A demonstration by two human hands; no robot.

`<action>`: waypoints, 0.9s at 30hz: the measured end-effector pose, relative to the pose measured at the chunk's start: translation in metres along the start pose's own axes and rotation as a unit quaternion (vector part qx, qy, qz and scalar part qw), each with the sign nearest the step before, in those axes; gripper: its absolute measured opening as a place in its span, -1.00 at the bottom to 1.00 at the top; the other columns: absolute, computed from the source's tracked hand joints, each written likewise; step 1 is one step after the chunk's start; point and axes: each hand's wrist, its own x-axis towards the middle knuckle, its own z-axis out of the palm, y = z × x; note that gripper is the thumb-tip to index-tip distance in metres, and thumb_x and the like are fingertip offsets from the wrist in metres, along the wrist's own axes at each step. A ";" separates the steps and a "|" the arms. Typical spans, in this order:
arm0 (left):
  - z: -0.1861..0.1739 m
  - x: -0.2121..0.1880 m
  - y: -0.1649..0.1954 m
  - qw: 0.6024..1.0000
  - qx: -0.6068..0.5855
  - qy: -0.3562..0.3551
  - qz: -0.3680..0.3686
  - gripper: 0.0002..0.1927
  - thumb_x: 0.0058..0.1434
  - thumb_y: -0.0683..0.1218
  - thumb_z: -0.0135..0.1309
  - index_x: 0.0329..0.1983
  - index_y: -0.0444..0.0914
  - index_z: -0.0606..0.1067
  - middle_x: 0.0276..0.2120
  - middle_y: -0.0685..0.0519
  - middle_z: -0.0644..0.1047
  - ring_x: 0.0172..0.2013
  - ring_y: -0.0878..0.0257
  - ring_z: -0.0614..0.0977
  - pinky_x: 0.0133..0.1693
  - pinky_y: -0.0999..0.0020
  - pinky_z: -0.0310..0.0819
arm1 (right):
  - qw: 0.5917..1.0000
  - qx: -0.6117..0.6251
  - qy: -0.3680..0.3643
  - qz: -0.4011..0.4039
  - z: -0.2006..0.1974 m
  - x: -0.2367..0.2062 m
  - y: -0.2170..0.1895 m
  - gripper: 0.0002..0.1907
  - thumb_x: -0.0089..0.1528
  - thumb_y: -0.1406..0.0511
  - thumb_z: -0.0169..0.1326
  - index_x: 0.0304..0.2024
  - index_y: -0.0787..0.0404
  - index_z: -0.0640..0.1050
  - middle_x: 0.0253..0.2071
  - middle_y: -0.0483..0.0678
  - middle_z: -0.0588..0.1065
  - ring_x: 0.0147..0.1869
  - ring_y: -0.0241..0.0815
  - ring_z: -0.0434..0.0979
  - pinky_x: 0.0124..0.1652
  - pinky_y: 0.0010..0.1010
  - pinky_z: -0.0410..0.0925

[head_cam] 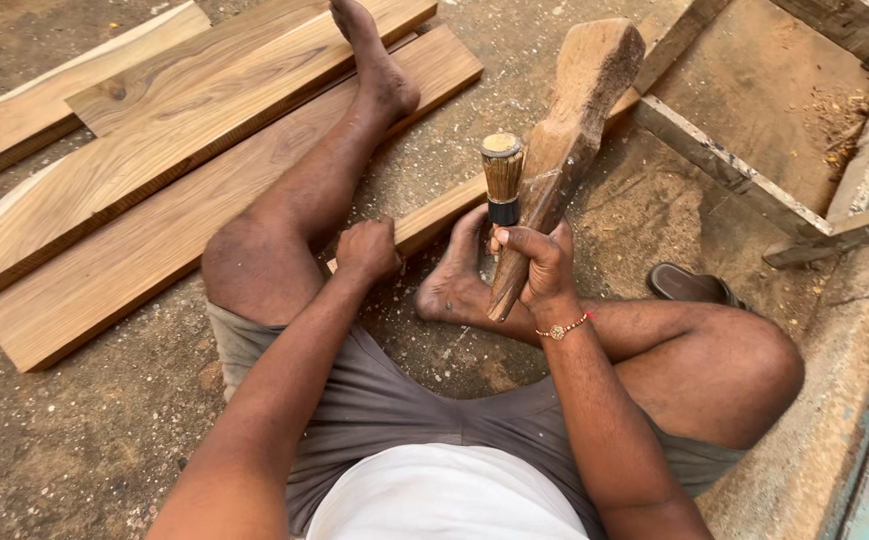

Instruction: The person sits on the floor and uses a wooden mallet to strike a chisel, carving a groove into a wood plank.

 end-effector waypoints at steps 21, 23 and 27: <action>-0.142 -0.042 0.051 0.748 -0.573 0.197 0.271 -0.67 0.23 -0.25 0.34 -0.08 -0.19 0.42 -0.16 0.15 0.57 -0.12 0.42 0.67 -0.07 0.53 0.71 | 0.997 -0.079 -0.026 -0.007 0.045 0.008 0.047 -0.46 0.05 0.45 0.20 0.10 0.34 0.44 -0.08 -0.07 0.57 -0.03 -0.30 0.60 0.03 -0.49 0.53; -0.134 -0.030 0.041 0.740 -0.621 0.127 0.224 -0.67 0.19 -0.21 0.35 -0.14 -0.16 0.41 -0.29 0.16 0.56 -0.23 0.44 0.64 -0.18 0.52 0.66 | 0.996 -0.088 -0.003 -0.002 0.033 0.009 0.047 -0.49 0.05 0.46 0.21 0.07 0.37 0.44 -0.11 -0.02 0.59 -0.06 -0.25 0.62 0.03 -0.43 0.56; -0.112 -0.011 0.027 0.779 -0.550 0.129 0.271 -0.63 0.16 -0.15 0.47 -0.21 -0.19 0.43 -0.34 0.18 0.48 -0.28 0.43 0.53 -0.21 0.49 0.50 | 0.998 -0.063 0.023 -0.008 0.012 0.010 0.049 -0.51 0.05 0.50 0.22 0.03 0.36 0.42 -0.23 0.02 0.57 -0.21 -0.22 0.60 -0.13 -0.39 0.54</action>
